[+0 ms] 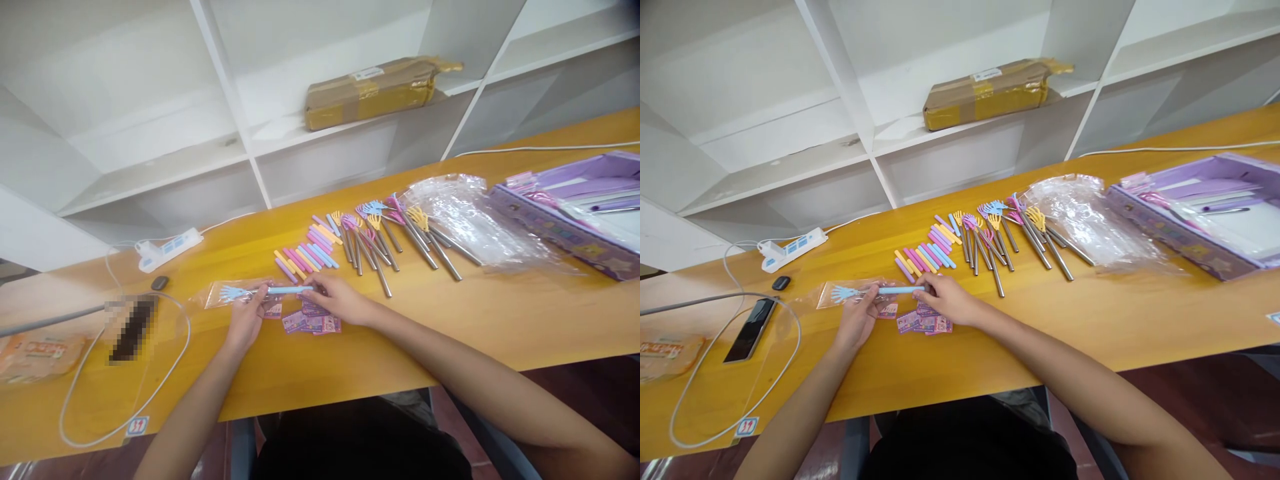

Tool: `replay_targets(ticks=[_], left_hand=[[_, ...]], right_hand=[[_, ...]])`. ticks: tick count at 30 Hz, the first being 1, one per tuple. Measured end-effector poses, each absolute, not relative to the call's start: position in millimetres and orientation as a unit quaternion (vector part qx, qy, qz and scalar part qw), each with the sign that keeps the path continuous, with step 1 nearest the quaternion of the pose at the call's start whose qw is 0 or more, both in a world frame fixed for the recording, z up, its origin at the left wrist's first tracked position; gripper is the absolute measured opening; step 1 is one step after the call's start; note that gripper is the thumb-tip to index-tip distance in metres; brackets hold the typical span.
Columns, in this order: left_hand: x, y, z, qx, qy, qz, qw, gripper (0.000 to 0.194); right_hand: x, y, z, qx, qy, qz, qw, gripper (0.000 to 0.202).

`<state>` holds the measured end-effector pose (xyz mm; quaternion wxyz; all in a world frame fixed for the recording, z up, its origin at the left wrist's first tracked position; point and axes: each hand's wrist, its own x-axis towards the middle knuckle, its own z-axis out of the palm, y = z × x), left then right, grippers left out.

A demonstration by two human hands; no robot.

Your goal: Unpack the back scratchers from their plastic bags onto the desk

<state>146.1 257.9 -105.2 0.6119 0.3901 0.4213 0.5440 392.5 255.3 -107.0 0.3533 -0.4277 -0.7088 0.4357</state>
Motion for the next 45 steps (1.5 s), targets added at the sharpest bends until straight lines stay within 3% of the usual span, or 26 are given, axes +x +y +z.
replay_targets(ticks=[7,14,24,31,39,45], left_hand=[[139,260,-96,0.4,0.405,0.52,0.637,0.034],[147,250,-104,0.422,0.395,0.451,0.68,0.038],[143,255,-100,0.422,0.412,0.442,0.676,0.042],[152,244,-111,0.488,0.406,0.356,0.686,0.04],[151,241,-120,0.545,0.394,0.298,0.677,0.039],[145,246,-121,0.501,0.429,0.37,0.654,0.041]], right_hand=[[400,265,-108,-0.361,-0.657,0.556,0.358,0.034],[390,263,-124,-0.347,-0.763,0.366,0.404,0.037],[400,259,-108,-0.282,-0.752,0.49,0.34,0.033],[390,256,-117,-0.31,-0.751,0.453,0.366,0.042],[381,245,-121,-0.328,-0.792,0.407,0.317,0.065],[383,239,-112,-0.295,-0.791,0.441,0.304,0.051]])
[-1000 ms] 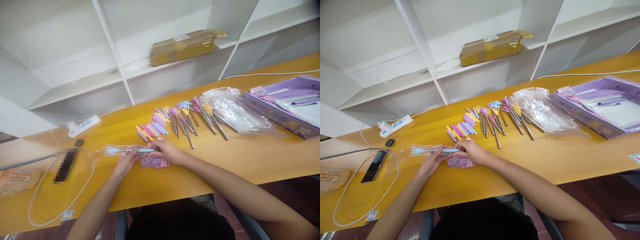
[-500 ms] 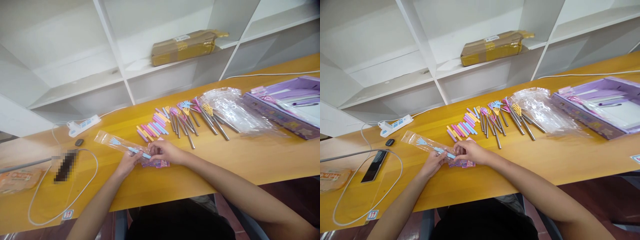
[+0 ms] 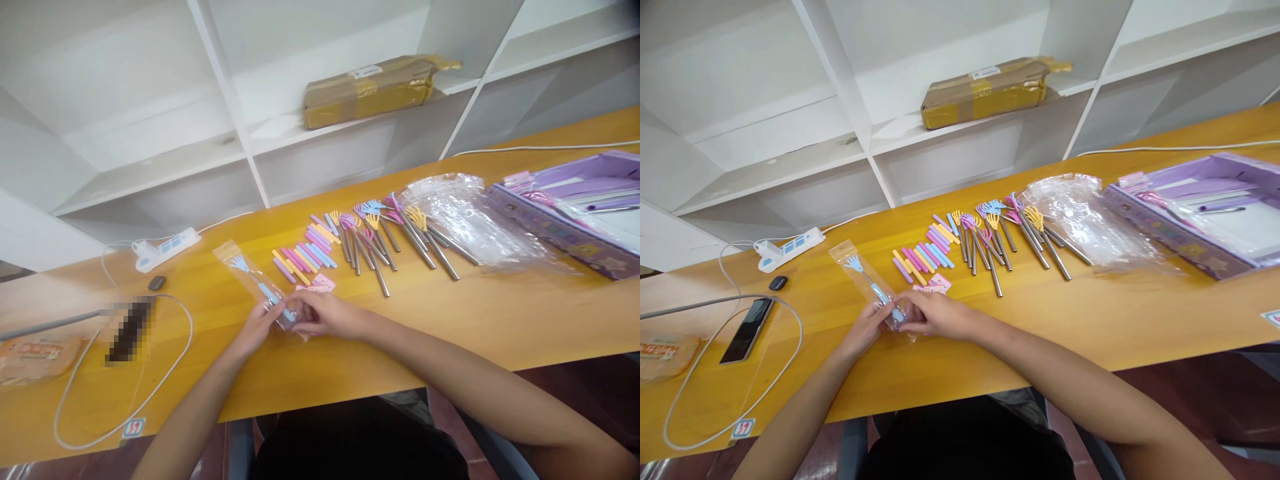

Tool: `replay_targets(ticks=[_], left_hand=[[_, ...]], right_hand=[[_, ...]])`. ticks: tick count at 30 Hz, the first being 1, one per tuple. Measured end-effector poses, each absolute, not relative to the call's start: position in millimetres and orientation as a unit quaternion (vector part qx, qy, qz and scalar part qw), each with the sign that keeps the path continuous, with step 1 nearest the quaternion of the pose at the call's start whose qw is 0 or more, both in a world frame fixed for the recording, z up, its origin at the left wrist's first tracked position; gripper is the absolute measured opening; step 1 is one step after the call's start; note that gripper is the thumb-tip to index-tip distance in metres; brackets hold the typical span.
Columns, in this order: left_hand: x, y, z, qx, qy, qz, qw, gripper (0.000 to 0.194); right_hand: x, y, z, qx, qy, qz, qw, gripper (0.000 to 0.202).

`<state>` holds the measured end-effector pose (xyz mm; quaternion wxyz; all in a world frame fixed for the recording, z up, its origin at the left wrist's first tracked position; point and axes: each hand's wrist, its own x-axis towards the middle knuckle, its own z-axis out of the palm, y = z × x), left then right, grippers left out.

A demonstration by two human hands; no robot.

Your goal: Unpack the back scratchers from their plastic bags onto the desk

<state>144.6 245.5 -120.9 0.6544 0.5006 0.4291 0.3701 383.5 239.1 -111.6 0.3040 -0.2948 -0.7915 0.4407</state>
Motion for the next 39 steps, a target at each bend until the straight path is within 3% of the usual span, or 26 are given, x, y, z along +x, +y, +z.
replay_targets(ticks=[4,7,10,12,19,25,32,36,39], left_hand=[[144,250,-108,0.433,0.438,0.441,0.653,0.036],[144,250,-100,0.407,0.428,0.454,0.668,0.035],[145,249,-98,0.418,0.419,0.438,0.676,0.035],[146,248,-100,0.443,0.419,0.417,0.674,0.035],[150,246,-112,0.553,0.404,0.354,0.637,0.038],[152,240,-121,0.466,0.401,0.393,0.684,0.05],[146,244,-110,0.584,0.393,0.314,0.637,0.034],[145,245,-108,0.592,0.388,0.324,0.628,0.033],[146,243,-108,0.591,0.379,0.329,0.631,0.033]], right_hand=[[389,240,-108,-0.271,-0.796,0.443,0.311,0.054],[390,242,-110,-0.246,-0.84,0.354,0.33,0.058],[388,242,-114,-0.207,-0.877,0.245,0.357,0.026],[386,242,-116,-0.189,-0.881,0.216,0.376,0.019],[382,239,-119,-0.236,-0.82,0.287,0.435,0.017],[378,240,-122,-0.298,-0.804,0.308,0.412,0.021],[376,242,-129,-0.339,-0.76,0.361,0.421,0.032],[377,243,-123,-0.378,-0.706,0.392,0.452,0.049],[380,244,-116,-0.373,-0.708,0.419,0.428,0.042]])
